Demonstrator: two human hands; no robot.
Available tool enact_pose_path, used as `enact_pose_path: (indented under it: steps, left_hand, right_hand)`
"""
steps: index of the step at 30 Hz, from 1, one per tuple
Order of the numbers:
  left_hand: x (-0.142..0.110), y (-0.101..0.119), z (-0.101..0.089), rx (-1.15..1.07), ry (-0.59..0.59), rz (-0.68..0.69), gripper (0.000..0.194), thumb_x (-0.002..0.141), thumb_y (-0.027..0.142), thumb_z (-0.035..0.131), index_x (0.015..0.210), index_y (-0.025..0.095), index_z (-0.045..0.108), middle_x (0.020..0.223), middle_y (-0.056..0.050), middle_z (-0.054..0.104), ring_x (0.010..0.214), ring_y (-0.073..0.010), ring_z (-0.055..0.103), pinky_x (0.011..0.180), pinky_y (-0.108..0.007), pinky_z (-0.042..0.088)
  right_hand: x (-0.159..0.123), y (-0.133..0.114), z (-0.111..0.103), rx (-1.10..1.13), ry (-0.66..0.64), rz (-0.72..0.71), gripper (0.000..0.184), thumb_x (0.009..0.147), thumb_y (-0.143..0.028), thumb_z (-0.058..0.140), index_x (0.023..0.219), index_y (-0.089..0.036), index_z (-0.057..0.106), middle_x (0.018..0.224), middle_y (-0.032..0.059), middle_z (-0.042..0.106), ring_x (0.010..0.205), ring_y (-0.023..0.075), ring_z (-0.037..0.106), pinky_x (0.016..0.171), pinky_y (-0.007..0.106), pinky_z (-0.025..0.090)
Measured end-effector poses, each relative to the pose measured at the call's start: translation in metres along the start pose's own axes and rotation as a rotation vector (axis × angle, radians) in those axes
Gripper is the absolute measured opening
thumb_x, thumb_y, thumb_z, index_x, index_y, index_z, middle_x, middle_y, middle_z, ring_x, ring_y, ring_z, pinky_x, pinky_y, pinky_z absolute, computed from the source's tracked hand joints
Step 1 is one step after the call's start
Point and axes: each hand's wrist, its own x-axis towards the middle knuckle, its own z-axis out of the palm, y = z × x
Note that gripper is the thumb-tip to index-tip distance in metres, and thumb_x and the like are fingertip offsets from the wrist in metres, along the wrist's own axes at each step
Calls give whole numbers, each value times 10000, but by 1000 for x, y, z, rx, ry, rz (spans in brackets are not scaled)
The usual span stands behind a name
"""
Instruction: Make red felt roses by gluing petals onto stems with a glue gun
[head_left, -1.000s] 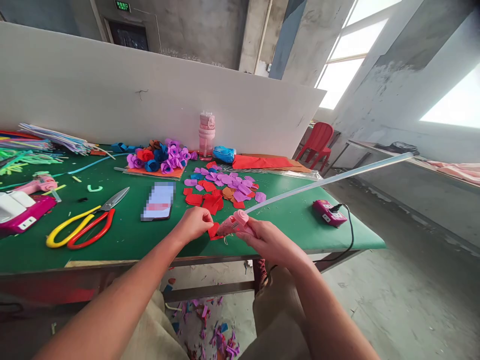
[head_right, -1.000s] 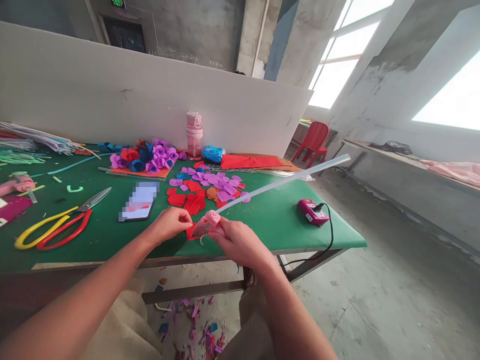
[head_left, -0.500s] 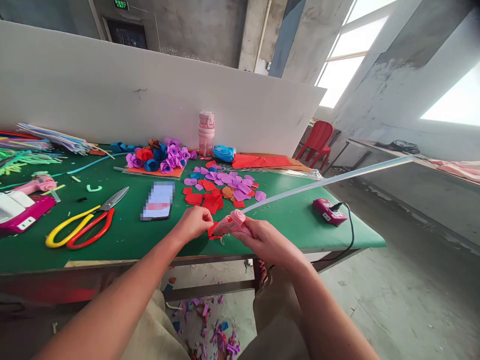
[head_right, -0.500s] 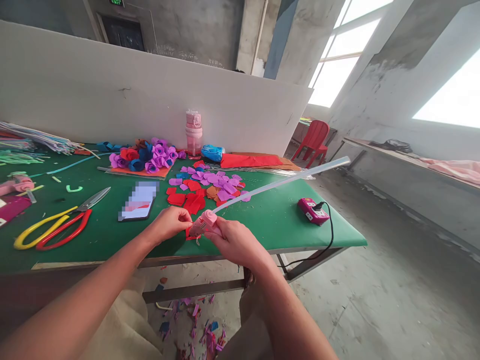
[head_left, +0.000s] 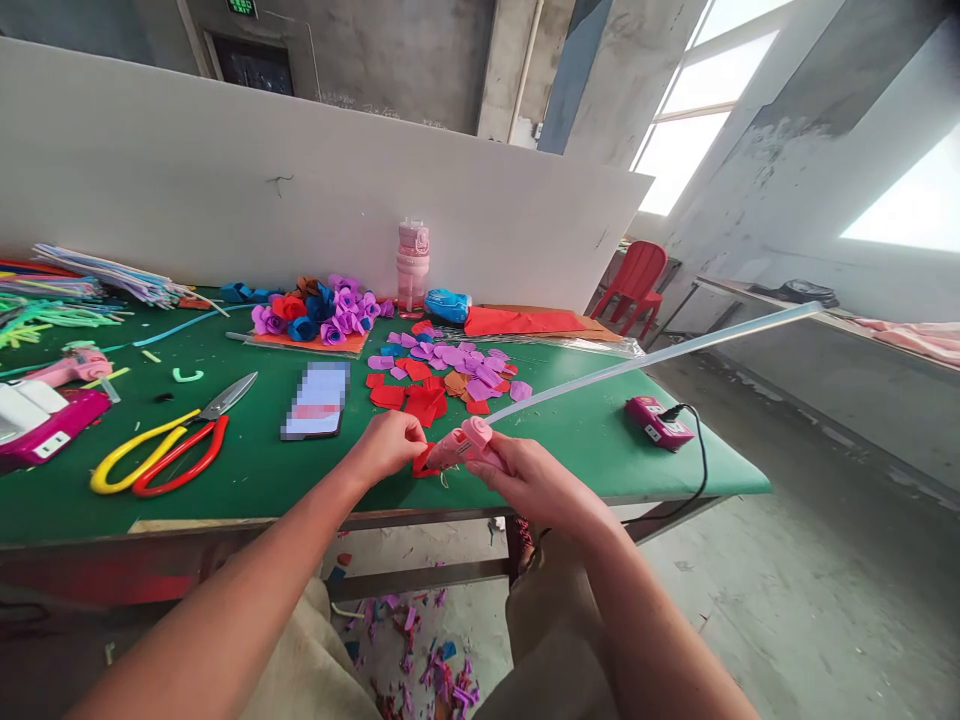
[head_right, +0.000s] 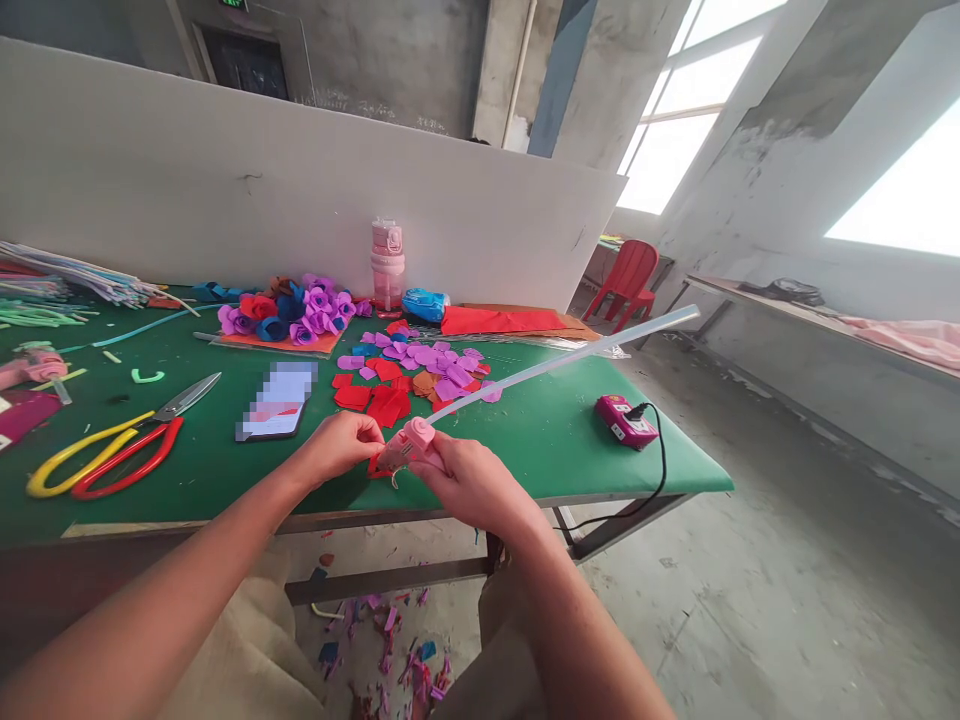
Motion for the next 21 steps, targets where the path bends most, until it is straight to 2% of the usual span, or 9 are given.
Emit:
enact_pose_path:
  steps: [4,13,21]
  left_hand:
    - [-1,1,0,-10,-9,-2,109,586,258,577,533,165,599,567,-13,642,584,-147,558,500,-226,357]
    - [1,-1,1,12,6,3,108,606,248,551,545,173,599,589,-9,648,596,-148,572,516,-232,370]
    - [2,-2,0,33,1,18,96,609,225,543,558,175,608,622,-17,661,620,-157,582,532,-239,379]
  right_hand:
    - [2,-2,3,5,-5,-13,166,856,-327,415,817,-191,502,646,-21,470,557,102,347,520,214,255]
    - [-1,10,1,-14,-4,38,249,861,-396,394,762,-187,486,608,-31,461,512,94,337,487,217,237]
    - [-9,15,-14,17,43,53,245,861,-388,394,781,-180,496,641,-14,490,554,108,399,513,219,282]
